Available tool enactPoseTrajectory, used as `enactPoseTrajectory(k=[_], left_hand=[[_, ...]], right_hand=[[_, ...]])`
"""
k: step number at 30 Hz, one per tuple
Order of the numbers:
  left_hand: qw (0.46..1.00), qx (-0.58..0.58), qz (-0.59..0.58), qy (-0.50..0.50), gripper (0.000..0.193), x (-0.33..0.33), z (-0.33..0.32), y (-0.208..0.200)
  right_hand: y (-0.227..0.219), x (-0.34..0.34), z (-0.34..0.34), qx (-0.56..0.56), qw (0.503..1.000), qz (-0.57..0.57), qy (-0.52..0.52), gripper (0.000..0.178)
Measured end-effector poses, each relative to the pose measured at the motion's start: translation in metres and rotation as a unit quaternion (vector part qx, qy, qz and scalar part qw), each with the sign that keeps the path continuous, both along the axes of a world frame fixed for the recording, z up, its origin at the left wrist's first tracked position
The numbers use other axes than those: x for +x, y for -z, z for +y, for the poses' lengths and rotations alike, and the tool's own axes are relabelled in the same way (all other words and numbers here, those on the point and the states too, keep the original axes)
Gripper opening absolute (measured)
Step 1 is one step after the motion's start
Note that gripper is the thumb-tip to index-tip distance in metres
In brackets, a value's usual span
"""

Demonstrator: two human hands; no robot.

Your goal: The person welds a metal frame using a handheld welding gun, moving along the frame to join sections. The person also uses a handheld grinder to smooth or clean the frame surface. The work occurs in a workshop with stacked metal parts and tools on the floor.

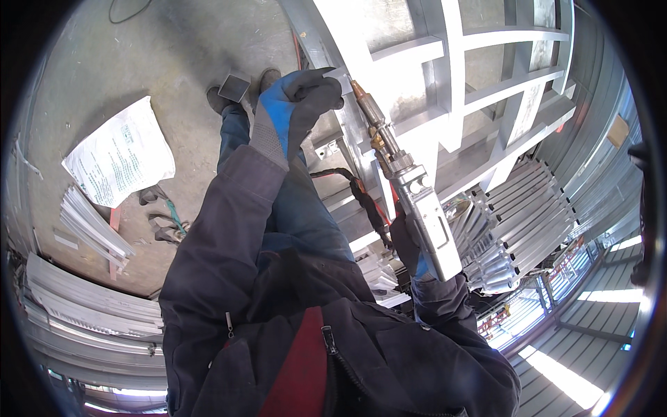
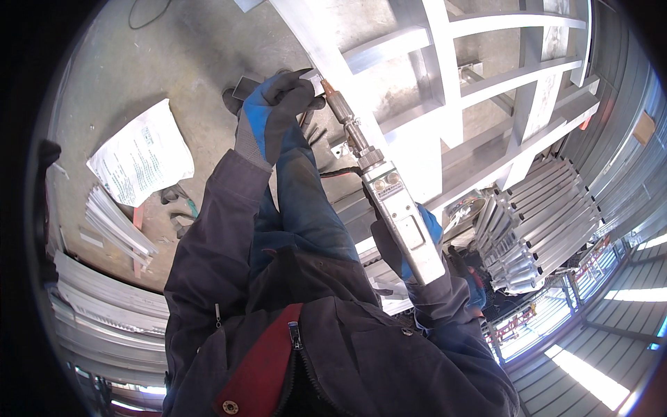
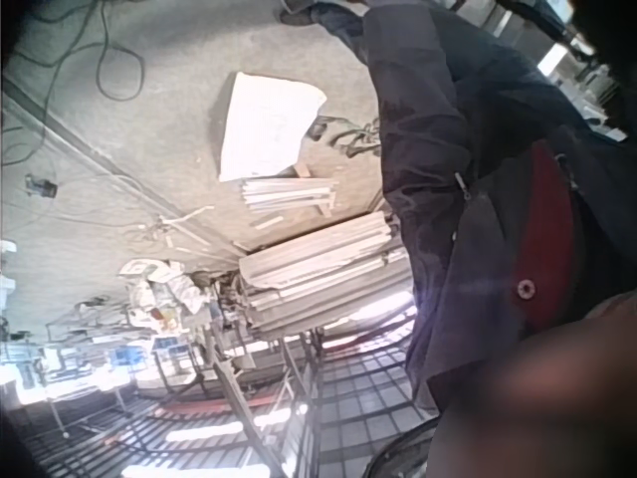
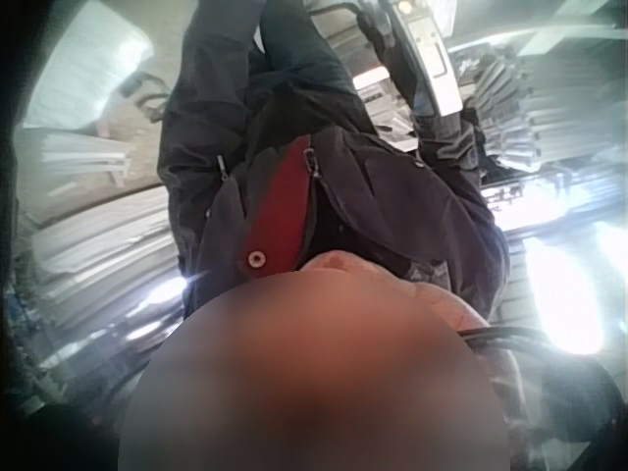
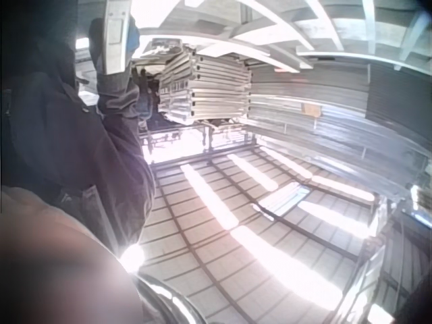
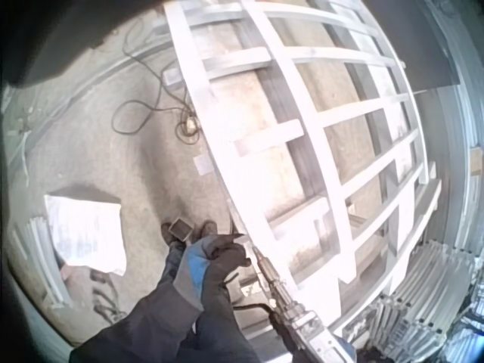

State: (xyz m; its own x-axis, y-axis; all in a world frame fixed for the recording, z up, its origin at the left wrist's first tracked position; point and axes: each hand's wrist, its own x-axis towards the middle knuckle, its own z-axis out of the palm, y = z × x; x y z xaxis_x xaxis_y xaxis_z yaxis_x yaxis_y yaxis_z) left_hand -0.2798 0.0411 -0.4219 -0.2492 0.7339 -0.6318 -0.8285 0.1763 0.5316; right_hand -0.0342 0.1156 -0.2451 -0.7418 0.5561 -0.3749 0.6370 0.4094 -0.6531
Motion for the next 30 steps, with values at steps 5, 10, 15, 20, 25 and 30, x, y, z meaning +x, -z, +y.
enactPoseTrajectory(k=[5,10,15,20,25,30], left_hand=[[1.000,0.001,-0.013,-0.008,0.035,0.000,-0.001,-0.001],[1.000,-0.005,-0.016,-0.002,0.031,-0.002,0.001,-0.003],[0.999,-0.029,-0.007,0.017,0.029,-0.005,0.002,-0.008],[1.000,-0.024,-0.017,-0.009,0.030,-0.002,0.005,-0.007],[0.999,-0.048,-0.019,0.000,0.025,-0.002,0.004,-0.005],[1.000,-0.020,-0.018,-0.014,0.023,-0.001,0.003,-0.005]], right_hand=[[0.000,0.006,-0.009,-0.066,0.993,-0.021,0.093,0.035],[-0.006,0.004,-0.011,-0.201,0.943,-0.061,0.259,0.033],[-0.012,-0.009,0.002,-0.125,0.987,-0.061,0.081,0.033],[-0.016,-0.016,-0.002,-0.258,0.938,-0.021,0.233,0.038],[-0.010,-0.011,-0.008,-0.319,0.895,0.036,0.309,0.036],[-0.011,-0.001,-0.005,-0.187,0.961,-0.071,0.189,0.031]])
